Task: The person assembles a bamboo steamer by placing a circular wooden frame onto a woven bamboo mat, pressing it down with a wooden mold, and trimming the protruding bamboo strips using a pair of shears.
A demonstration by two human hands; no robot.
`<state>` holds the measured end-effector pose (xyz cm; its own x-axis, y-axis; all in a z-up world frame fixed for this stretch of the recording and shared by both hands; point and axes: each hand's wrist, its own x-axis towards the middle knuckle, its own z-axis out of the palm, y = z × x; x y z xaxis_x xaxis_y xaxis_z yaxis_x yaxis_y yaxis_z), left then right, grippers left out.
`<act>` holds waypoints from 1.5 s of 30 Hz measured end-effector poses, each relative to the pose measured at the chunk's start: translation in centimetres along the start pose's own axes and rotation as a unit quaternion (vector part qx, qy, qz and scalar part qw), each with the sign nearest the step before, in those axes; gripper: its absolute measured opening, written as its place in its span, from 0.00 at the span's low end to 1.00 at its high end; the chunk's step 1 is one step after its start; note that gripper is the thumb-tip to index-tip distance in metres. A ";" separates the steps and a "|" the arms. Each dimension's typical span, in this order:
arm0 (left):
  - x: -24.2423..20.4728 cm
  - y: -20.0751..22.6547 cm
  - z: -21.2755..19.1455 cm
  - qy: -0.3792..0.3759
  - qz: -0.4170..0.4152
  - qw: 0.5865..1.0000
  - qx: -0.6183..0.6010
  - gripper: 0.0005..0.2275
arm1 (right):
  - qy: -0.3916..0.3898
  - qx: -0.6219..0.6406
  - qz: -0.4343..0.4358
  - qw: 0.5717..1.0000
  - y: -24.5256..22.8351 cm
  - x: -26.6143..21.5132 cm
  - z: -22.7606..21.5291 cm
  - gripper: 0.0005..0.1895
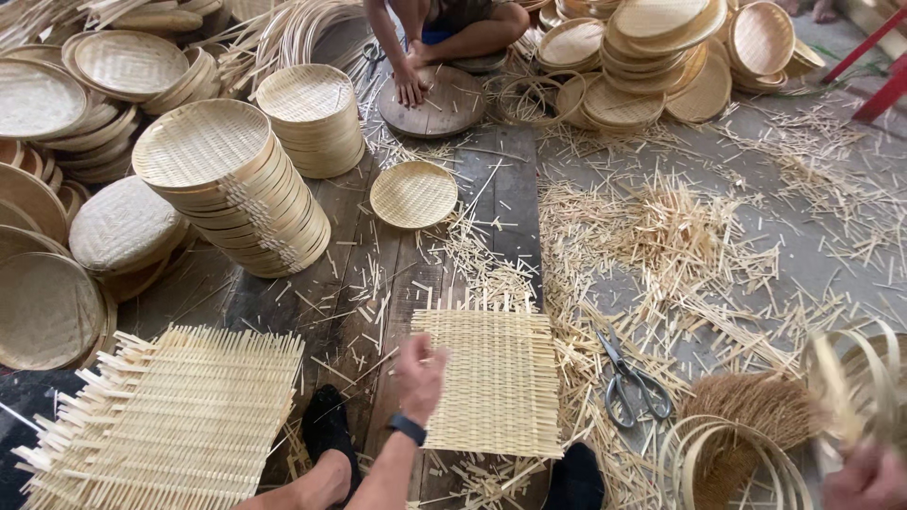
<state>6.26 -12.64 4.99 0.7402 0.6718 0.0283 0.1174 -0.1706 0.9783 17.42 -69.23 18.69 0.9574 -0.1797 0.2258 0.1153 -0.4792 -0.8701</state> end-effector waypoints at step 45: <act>-0.6 13.8 -2.6 -0.324 -0.160 0.915 -0.179 0.11 | -0.233 -0.063 -0.580 0.778 -20.0 -7.5 28.8 0.10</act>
<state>5.67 -13.51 18.97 0.9569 0.0569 -0.2847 0.2576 0.2855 0.9231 15.60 -33.57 21.74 0.2234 0.7539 0.6179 0.9747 -0.1718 -0.1429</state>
